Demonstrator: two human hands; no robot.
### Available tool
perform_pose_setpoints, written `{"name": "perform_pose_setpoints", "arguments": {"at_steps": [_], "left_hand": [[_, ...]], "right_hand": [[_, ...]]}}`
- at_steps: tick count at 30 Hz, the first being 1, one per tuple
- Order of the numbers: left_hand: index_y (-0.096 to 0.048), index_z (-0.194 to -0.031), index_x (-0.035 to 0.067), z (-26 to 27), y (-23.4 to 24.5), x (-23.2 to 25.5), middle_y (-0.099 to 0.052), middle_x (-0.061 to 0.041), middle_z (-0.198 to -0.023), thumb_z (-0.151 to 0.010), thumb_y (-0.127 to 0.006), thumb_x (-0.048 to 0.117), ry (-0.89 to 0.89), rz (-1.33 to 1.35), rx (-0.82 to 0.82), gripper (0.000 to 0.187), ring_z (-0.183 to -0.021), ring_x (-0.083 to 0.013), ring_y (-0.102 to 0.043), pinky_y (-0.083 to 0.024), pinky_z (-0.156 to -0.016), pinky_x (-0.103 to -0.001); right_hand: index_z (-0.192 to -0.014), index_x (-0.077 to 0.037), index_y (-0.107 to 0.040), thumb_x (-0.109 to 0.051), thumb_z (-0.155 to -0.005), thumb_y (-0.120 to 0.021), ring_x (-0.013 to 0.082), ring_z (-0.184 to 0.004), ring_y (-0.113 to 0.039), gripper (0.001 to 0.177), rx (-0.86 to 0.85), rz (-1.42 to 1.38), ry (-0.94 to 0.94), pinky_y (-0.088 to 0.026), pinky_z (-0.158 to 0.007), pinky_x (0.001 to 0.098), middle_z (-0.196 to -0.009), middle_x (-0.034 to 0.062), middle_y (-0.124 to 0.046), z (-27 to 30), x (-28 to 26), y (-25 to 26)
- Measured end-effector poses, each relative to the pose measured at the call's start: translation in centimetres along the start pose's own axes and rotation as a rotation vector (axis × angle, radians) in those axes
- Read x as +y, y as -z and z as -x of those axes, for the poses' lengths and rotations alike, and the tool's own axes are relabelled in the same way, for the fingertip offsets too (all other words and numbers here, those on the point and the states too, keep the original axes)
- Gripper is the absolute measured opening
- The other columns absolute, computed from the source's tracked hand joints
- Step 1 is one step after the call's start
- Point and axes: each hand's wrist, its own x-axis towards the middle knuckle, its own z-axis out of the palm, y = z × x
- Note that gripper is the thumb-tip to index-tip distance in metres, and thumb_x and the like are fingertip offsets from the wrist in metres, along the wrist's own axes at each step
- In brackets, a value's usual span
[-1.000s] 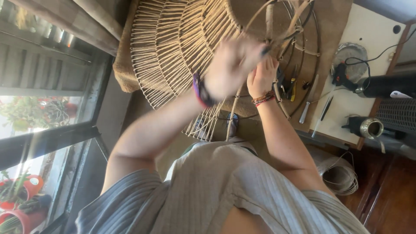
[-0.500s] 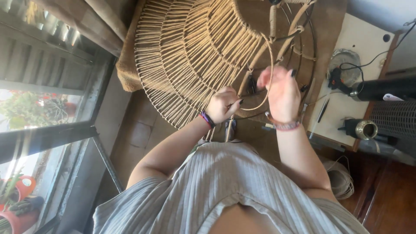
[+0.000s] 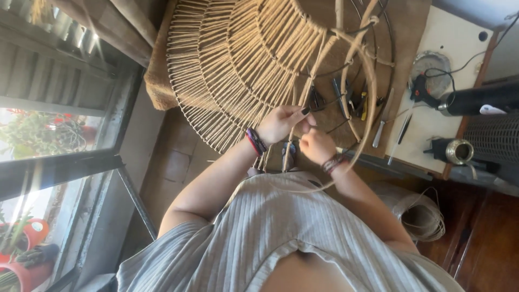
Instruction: Weaving thin flexible strips through a structural frame to create a lampshade.
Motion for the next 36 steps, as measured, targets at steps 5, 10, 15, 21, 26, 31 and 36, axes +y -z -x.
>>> {"name": "perform_pose_setpoints", "arguments": {"at_steps": [5, 10, 15, 21, 26, 31, 36], "left_hand": [[-0.074, -0.105, 0.014, -0.3, -1.6, -0.4, -0.066, -0.002, -0.073, -0.107, -0.049, 0.034, -0.026, 0.094, 0.007, 0.032, -0.074, -0.0097, -0.061, -0.060, -0.065, -0.028], [-0.062, -0.087, 0.022, 0.4, 1.0, -2.2, -0.059, 0.003, -0.064, -0.107, -0.044, 0.032, -0.152, -0.232, 0.266, 0.029, -0.061, -0.0175, -0.057, -0.048, -0.062, -0.033], [-0.052, -0.087, 0.013, -0.8, 0.4, -4.2, -0.056, -0.003, -0.069, -0.104, -0.045, 0.023, -0.315, -0.496, 0.384, 0.022, -0.055, -0.0190, -0.052, -0.041, -0.051, -0.035], [-0.055, -0.106, 0.011, -0.3, 0.4, -3.6, -0.062, -0.001, -0.071, -0.101, -0.053, 0.015, -0.405, -0.599, 0.416, 0.007, -0.053, -0.0193, -0.063, -0.054, -0.049, -0.033], [-0.070, -0.088, 0.011, -3.1, 1.1, -7.0, -0.070, -0.021, -0.075, -0.094, -0.057, 0.044, 0.116, -0.374, 0.223, 0.036, -0.087, -0.0474, -0.069, -0.053, -0.075, -0.056], [-0.078, -0.102, 0.021, -0.7, 1.1, 0.6, -0.053, -0.008, -0.069, -0.099, -0.048, 0.047, 0.219, -0.198, 0.114, 0.040, -0.073, -0.0258, -0.054, -0.049, -0.072, -0.036], [-0.062, -0.138, 0.029, -1.5, -0.3, -0.7, -0.072, -0.023, -0.117, -0.104, -0.044, 0.042, 0.073, -0.272, 0.115, 0.041, -0.115, -0.0470, -0.064, -0.052, -0.100, -0.057]], "right_hand": [[-0.099, -0.009, -0.071, -0.031, -0.095, -0.057, 0.0412, -0.089, -0.073, 0.027, 0.121, -0.119, -0.057, -0.057, -0.079, 0.0546, -0.086, 0.0158, -0.075, -1.6, -1.2, 5.4], [-0.123, -0.008, -0.056, 0.000, -0.102, -0.051, 0.0185, -0.071, -0.063, 0.022, 0.579, -0.806, 0.190, -0.050, -0.065, 0.0266, -0.096, 0.0105, -0.067, -0.3, -2.1, 17.4], [-0.160, -0.003, -0.031, -0.051, -0.116, -0.031, 0.0118, -0.071, -0.060, 0.066, 0.603, -0.651, 0.484, -0.051, -0.062, 0.0199, -0.099, 0.0087, -0.067, -2.2, -9.1, 26.0], [-0.102, -0.006, -0.064, -0.044, -0.118, -0.027, 0.0110, -0.060, -0.060, 0.056, 0.628, -0.332, 0.795, -0.047, -0.055, 0.0232, -0.077, 0.0009, -0.064, -5.5, -10.3, 23.2], [-0.064, -0.017, -0.060, -0.016, -0.101, -0.057, 0.0174, -0.053, -0.058, 0.037, 0.235, -0.576, 0.396, -0.045, -0.058, 0.0282, -0.053, -0.0020, -0.062, -1.6, -5.2, 12.0], [-0.065, -0.011, -0.066, -0.020, -0.093, -0.054, 0.0192, -0.059, -0.066, 0.032, -0.204, -0.567, 0.033, -0.052, -0.064, 0.0306, -0.059, 0.0032, -0.070, 1.4, -1.4, 6.1], [-0.067, -0.011, -0.068, -0.020, -0.092, -0.054, 0.0299, -0.069, -0.072, 0.030, -0.317, -0.392, 0.205, -0.055, -0.072, 0.0399, -0.063, 0.0067, -0.074, 2.0, -3.9, 4.6]]}}
